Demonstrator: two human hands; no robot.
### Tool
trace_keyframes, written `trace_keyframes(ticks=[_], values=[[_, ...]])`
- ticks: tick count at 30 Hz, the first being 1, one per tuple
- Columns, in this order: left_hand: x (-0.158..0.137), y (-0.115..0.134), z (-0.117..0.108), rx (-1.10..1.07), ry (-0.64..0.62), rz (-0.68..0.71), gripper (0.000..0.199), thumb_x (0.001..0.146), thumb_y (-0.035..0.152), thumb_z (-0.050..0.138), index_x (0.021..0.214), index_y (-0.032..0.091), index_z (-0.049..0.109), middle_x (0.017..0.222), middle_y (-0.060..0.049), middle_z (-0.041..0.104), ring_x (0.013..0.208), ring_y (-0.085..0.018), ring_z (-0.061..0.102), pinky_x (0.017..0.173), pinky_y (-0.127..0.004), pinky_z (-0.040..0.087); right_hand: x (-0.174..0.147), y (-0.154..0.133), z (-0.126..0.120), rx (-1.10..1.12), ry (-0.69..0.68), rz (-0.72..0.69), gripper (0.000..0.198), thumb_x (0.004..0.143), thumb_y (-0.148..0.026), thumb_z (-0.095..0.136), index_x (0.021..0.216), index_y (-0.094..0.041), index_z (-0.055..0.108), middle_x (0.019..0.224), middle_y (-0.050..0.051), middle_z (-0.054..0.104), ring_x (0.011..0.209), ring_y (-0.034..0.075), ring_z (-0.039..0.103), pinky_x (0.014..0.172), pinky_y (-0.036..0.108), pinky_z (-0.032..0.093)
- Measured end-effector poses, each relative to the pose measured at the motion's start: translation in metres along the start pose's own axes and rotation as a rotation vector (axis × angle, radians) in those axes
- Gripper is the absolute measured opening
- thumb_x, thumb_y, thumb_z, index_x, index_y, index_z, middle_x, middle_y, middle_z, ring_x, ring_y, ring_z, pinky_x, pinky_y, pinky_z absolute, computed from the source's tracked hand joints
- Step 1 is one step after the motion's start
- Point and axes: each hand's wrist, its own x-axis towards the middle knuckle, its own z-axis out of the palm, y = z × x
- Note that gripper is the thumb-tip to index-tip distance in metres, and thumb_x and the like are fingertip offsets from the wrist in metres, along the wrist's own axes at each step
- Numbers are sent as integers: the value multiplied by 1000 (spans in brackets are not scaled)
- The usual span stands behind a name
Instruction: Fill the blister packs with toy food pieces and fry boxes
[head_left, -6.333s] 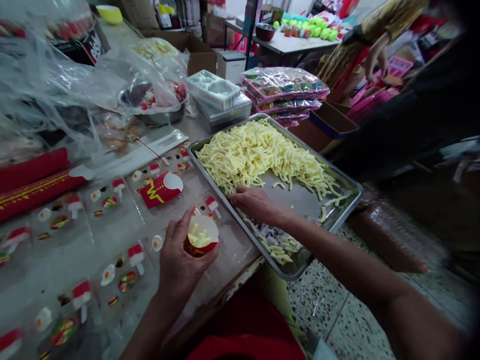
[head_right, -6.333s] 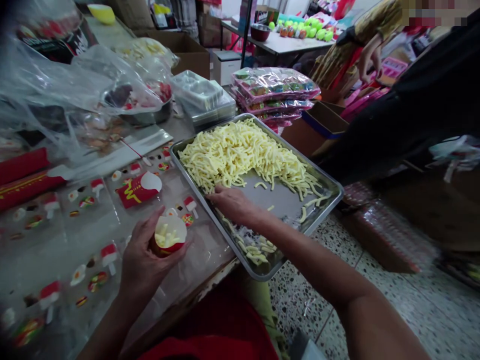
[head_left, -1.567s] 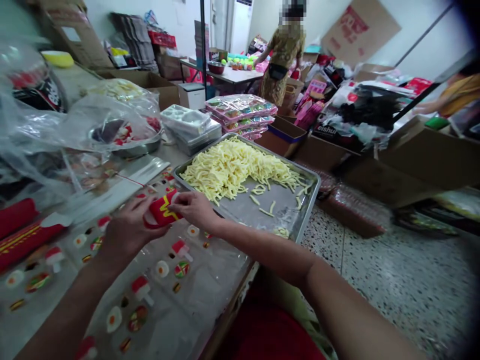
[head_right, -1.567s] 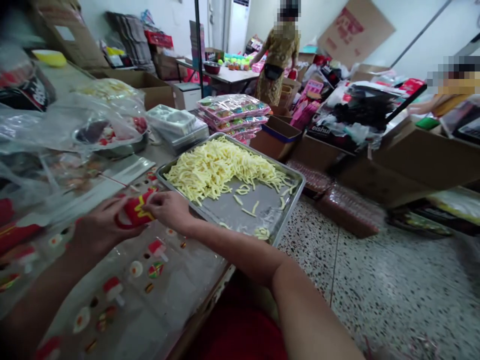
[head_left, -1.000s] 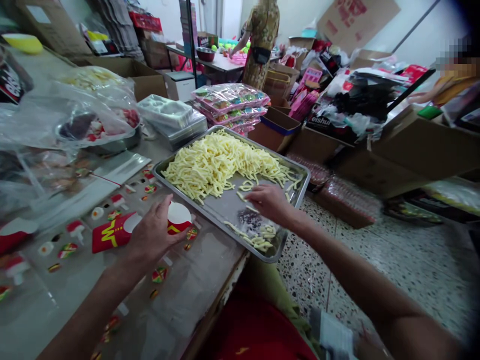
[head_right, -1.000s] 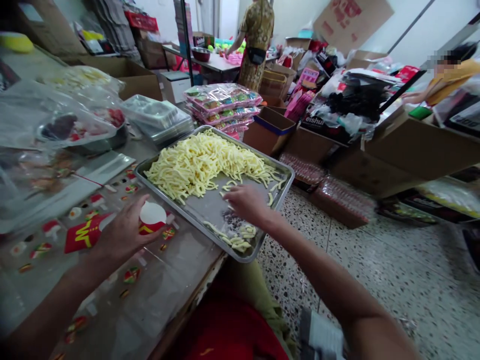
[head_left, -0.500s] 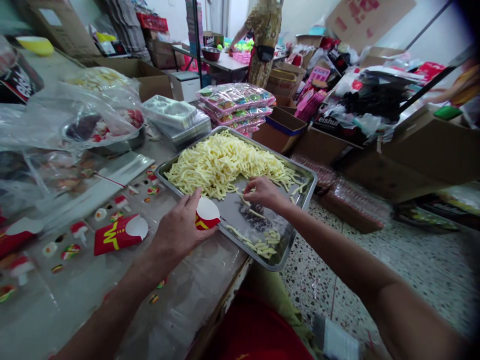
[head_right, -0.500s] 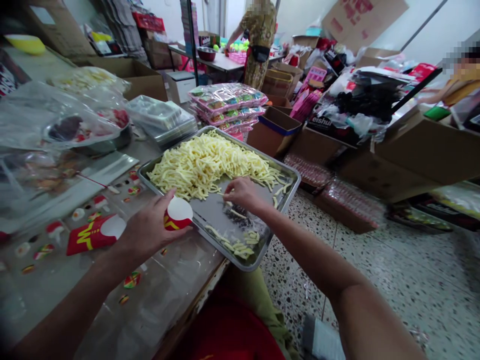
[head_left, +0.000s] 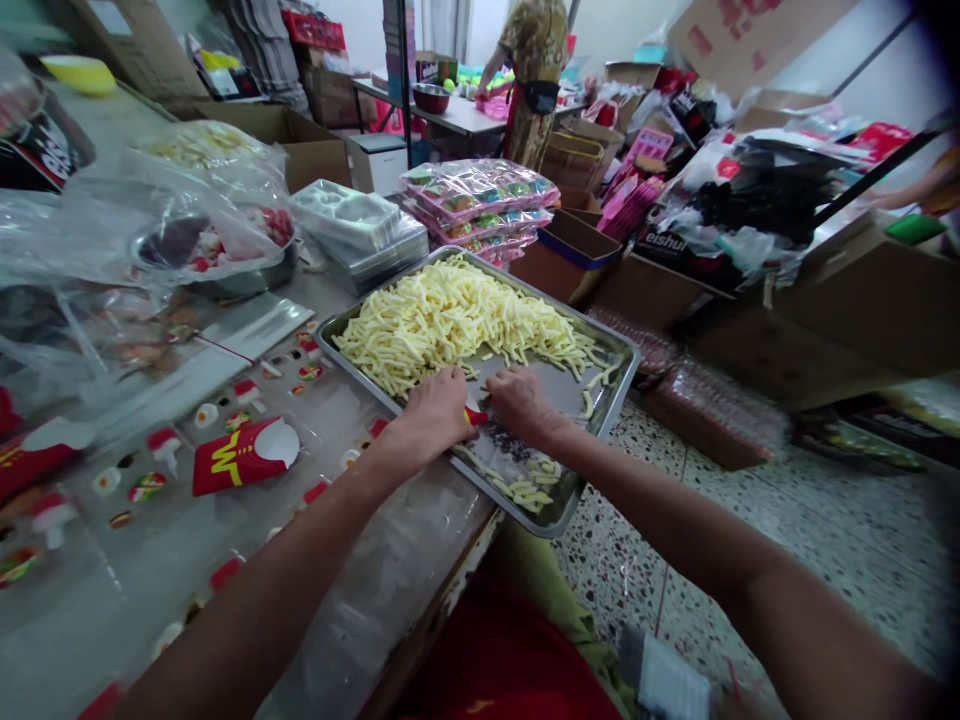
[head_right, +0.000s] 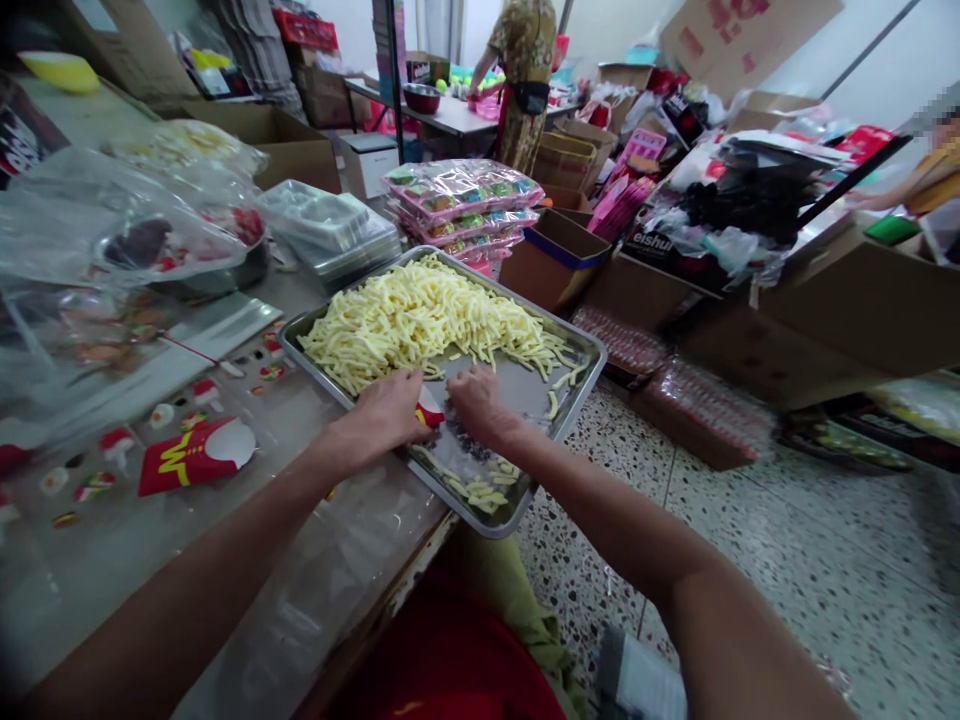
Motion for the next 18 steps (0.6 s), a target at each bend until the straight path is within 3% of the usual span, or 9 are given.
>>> trace_keyframes(ticks=[5,11,16,18], values=[[1,2,4,28,20,-24,71,63,37,90,123,15,58,123,-18,65,111,-34,66,86,-36,53,9,14,-10,326,82,208,14,79,-21,68,89,-19,78,85,5,77,76,17,66,67,26,41],[0,14,25,-139,169,-8,58,68,21,79,122,16,59,116,-14,66,104,-29,68,88,-35,54,-12,-14,-29,461,87,85,18,79,-14,60,80,-19,78,79,5,76,73,19,66,66,28,40],[-28,22,45,-262,364,85,79,70,15,73,144,20,46,124,-12,62,115,-29,62,102,-40,51,-48,-26,-12,994,185,106,15,82,-15,60,94,-19,68,87,2,75,77,17,68,68,25,47],[-39,24,49,-303,407,117,83,71,12,70,148,22,42,125,-12,61,117,-30,61,104,-42,50,-59,-31,-7,1095,253,152,16,79,-16,64,94,-20,62,86,1,73,77,17,68,68,25,50]])
